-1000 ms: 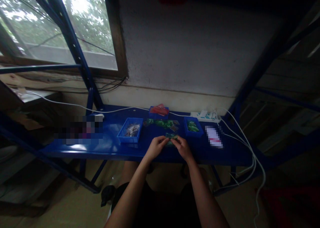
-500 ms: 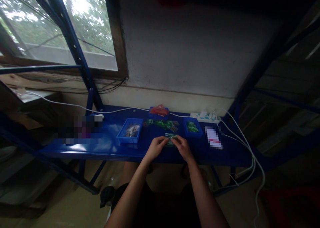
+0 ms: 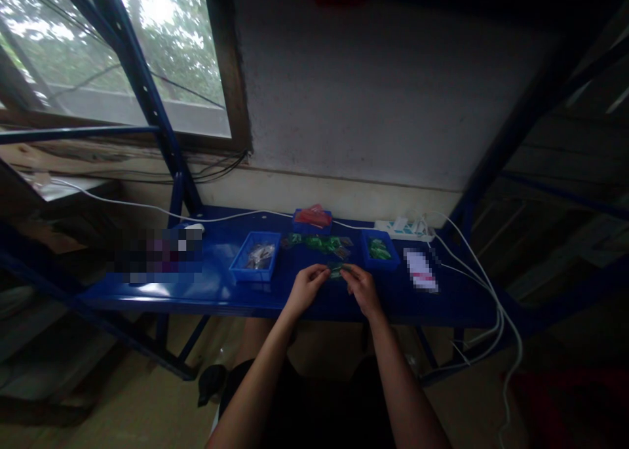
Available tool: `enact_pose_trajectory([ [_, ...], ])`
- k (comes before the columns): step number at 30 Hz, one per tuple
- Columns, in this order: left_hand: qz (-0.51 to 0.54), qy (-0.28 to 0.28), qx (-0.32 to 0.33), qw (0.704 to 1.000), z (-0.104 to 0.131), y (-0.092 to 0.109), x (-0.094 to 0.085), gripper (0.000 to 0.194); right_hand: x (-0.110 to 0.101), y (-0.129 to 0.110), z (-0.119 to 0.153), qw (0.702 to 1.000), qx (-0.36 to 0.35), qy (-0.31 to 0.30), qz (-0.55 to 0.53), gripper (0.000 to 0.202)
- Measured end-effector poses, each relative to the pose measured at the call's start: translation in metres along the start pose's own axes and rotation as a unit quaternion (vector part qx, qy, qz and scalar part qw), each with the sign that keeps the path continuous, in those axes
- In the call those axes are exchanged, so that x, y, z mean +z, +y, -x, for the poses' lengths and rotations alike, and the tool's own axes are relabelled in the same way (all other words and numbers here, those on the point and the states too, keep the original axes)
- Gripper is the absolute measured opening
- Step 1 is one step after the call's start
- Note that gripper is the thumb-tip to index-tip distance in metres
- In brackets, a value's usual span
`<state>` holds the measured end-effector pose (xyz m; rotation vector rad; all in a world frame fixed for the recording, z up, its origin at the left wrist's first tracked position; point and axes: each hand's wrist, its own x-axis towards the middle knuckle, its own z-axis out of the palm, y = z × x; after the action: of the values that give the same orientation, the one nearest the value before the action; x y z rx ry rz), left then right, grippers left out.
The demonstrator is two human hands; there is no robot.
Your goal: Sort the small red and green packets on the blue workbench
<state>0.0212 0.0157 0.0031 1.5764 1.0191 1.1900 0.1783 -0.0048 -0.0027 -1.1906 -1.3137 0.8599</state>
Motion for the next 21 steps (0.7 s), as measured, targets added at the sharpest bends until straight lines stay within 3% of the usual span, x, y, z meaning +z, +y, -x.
enact_pose_trajectory([
  [7, 0.025, 0.042, -0.005, 0.999, -0.003, -0.003, 0.000, 0.036, 0.000, -0.003, 0.002, 0.998, -0.022, -0.026, -0.056, 0.031],
  [14, 0.054, -0.028, -0.021, 0.998, 0.000, 0.007, -0.001, 0.037, -0.001, -0.004, 0.003, 0.999, -0.037, -0.030, -0.026, 0.028],
  [21, 0.044, -0.017, -0.018, 0.999, 0.000, 0.006, -0.001, 0.029, 0.001, -0.001, 0.003, 0.998, -0.045, -0.047, 0.004, 0.024],
])
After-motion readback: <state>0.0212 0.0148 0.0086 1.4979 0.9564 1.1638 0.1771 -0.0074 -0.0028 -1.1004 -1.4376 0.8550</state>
